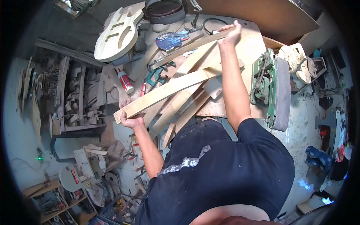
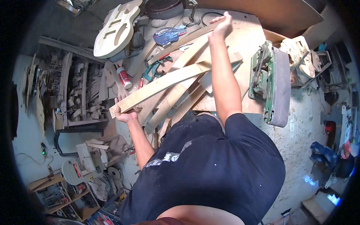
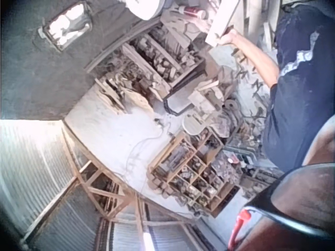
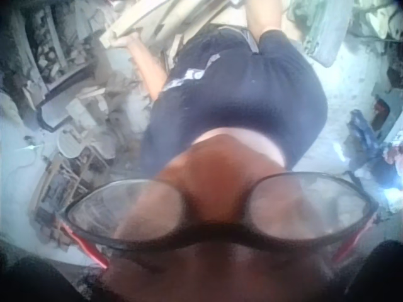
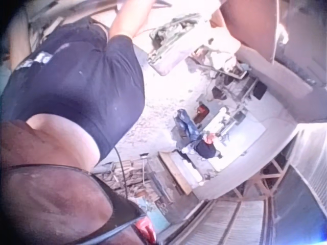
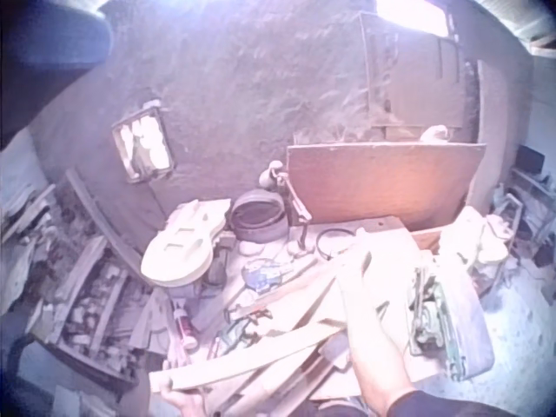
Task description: The person picks up several strips of wood from a pile, aligns them together on a workbench, and secures them by hand using several metal clamps.
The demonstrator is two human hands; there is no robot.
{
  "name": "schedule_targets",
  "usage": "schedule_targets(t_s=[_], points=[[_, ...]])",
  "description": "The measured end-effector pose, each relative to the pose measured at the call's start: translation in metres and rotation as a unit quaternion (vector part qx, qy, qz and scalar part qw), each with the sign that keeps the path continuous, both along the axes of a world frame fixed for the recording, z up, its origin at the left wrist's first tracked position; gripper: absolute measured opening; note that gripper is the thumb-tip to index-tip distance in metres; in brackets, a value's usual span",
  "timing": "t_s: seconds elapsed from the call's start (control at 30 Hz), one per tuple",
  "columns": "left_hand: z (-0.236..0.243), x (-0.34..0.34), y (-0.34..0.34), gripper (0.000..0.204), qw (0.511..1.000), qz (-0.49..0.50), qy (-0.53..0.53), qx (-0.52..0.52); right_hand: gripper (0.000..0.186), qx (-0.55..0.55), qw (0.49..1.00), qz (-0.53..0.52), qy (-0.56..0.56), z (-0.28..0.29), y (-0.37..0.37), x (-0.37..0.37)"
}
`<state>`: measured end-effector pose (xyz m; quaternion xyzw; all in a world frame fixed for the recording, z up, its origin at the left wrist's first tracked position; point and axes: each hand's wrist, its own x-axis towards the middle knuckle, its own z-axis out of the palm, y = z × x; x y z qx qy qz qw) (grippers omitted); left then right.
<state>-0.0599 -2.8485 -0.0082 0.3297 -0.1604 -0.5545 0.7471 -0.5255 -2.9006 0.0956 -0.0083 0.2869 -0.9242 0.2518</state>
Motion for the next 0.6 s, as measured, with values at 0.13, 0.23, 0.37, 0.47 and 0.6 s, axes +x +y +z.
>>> schedule_targets(t_s=[0.13, 0.23, 0.37, 0.47, 0.6], points=[[-0.010, 0.009, 0.015, 0.056, 0.999, 0.009, -0.006, 0.031, 0.038, 0.112, 0.992, 0.027, -0.058, -0.065, -0.049, 0.010], [-0.020, 0.015, 0.023, 0.045, 0.998, 0.023, 0.007, 0.059, 0.062, 0.194, 0.968, 0.071, -0.141, -0.100, -0.074, 0.015], [-0.019, 0.013, 0.026, 0.041, 0.974, 0.081, -0.035, 0.207, 0.050, 0.334, 0.909, 0.249, 0.017, -0.135, -0.076, -0.013], [-0.025, 0.014, 0.026, 0.043, 0.952, 0.101, -0.029, 0.287, 0.039, 0.362, 0.880, 0.295, 0.084, -0.145, -0.061, -0.037], [-0.029, 0.022, 0.047, 0.041, 0.956, 0.075, -0.004, 0.283, 0.025, 0.258, 0.934, 0.240, 0.067, -0.106, 0.001, -0.015]])
